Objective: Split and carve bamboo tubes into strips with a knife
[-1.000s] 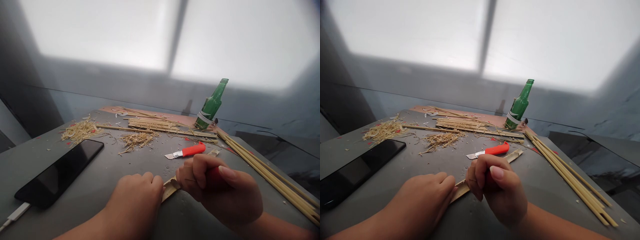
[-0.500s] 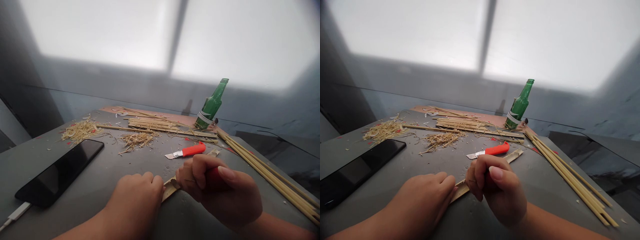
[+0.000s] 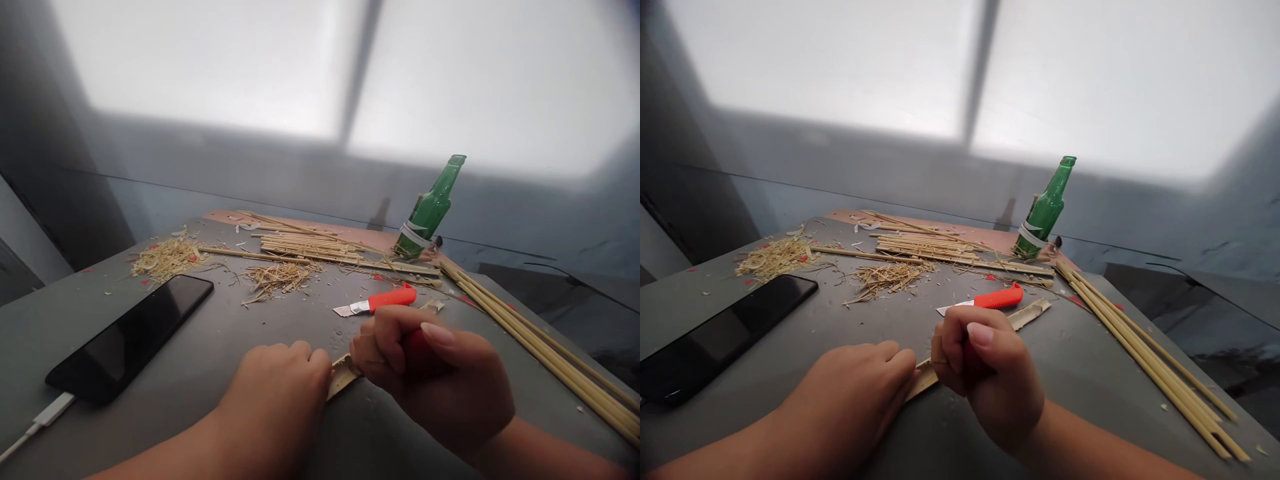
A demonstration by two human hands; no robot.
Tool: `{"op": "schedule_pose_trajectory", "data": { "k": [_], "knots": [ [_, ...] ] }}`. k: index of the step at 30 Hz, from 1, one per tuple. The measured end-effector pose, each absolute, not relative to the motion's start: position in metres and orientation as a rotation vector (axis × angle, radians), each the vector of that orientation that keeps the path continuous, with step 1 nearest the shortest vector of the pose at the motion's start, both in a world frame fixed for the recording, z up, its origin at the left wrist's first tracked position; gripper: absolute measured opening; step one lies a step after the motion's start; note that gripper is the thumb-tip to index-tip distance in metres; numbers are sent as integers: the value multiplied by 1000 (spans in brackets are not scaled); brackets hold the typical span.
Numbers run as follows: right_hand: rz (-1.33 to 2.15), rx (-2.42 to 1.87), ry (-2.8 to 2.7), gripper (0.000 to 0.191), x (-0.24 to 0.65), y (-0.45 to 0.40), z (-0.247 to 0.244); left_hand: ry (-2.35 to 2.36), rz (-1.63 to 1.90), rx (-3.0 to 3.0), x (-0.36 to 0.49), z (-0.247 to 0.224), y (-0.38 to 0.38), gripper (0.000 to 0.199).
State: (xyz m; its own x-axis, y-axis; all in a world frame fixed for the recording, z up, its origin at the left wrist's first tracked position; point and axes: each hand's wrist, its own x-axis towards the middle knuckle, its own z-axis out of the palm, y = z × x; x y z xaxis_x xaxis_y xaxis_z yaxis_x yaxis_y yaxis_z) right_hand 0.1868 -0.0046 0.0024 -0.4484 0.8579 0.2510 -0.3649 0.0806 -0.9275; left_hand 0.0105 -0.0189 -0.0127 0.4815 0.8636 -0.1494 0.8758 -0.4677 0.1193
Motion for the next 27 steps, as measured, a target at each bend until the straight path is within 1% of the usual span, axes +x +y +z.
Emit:
{"op": "schedule_pose_trajectory", "data": {
  "k": [6, 11, 15, 19, 23, 27],
  "knots": [
    [1563, -713, -1136, 30, 168, 12, 14, 1537, -130, 2562, 11, -8, -18, 23],
    [1724, -985, -1105, 36, 149, 38, 25, 1500, -164, 2548, 11, -9, -17, 23],
    [1757, -1040, -1092, 40, 143, 47, 27, 1501, -159, 2526, 11, -9, -18, 24],
    [1660, -960, -1087, 37, 151, 33, 24, 1512, -194, 2537, 10, -7, -19, 23],
    [1470, -807, -1232, 27, 166, 4, 18, 1536, -203, 2546, 8, -6, -20, 25],
    [1455, -729, -1422, 22, 179, -16, 14, 1508, -168, 2568, 6, -6, -20, 29]
  ]
}}
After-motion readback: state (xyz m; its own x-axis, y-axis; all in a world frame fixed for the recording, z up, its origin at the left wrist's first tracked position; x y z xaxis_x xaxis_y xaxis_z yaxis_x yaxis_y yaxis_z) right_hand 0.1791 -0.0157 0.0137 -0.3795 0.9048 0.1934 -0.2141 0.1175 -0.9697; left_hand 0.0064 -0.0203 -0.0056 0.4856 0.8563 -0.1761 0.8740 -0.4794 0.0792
